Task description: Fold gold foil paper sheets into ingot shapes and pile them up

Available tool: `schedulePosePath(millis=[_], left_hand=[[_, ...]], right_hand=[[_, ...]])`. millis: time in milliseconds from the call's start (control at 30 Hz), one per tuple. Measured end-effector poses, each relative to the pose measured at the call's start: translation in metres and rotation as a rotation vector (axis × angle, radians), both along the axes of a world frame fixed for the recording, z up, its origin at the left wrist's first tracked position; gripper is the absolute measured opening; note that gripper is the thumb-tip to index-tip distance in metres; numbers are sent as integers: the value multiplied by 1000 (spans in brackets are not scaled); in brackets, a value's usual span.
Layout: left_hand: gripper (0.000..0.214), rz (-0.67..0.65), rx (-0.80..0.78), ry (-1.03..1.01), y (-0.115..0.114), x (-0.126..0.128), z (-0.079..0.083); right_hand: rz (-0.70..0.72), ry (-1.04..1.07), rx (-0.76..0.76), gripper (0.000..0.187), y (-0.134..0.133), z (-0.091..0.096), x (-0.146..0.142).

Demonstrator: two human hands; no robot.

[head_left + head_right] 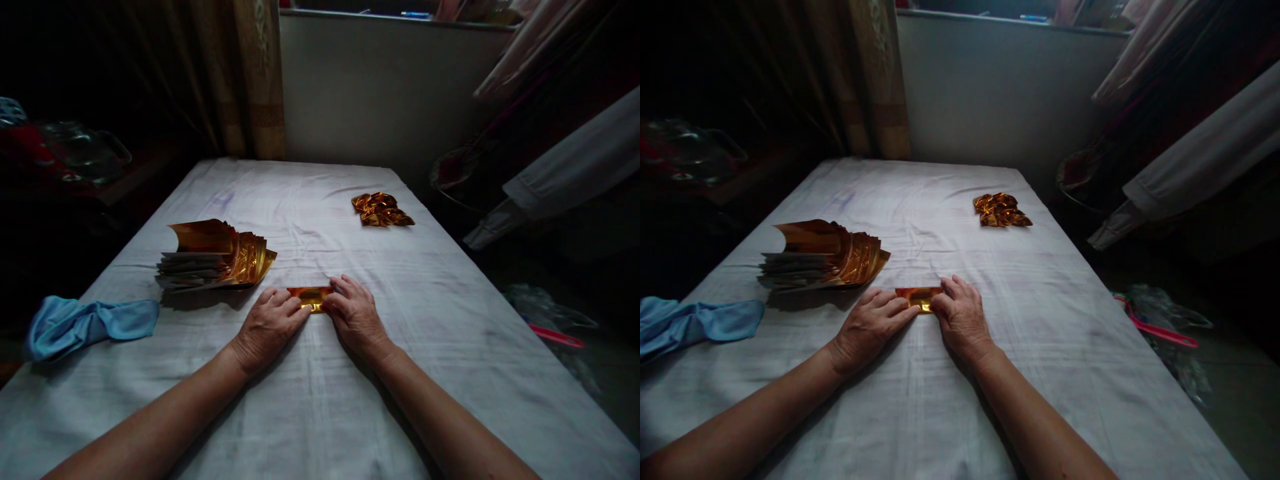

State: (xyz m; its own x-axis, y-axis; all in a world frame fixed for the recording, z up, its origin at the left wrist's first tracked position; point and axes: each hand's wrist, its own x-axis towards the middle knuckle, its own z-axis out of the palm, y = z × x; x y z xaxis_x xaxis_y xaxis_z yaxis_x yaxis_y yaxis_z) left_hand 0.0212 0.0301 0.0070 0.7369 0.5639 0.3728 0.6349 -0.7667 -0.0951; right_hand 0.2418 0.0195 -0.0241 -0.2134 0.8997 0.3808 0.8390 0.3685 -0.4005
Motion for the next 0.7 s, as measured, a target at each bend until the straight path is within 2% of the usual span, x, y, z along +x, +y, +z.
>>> schedulePosePath(millis=[200,400,533,700], left_hand=[[26,-57,3,143,0,1,4],[26,-62,-11,187,-1,2,6],[23,-64,1,189,0,1,5],[23,-68,-8,193,1,0,2]], right_hand=[[-19,-42,25,15,-4,3,-1],[-34,-208,97,30,-29,9,-9],[-5,-221,33,45,-37,12,-18],[17,-276,-83,54,-36,13,-22]])
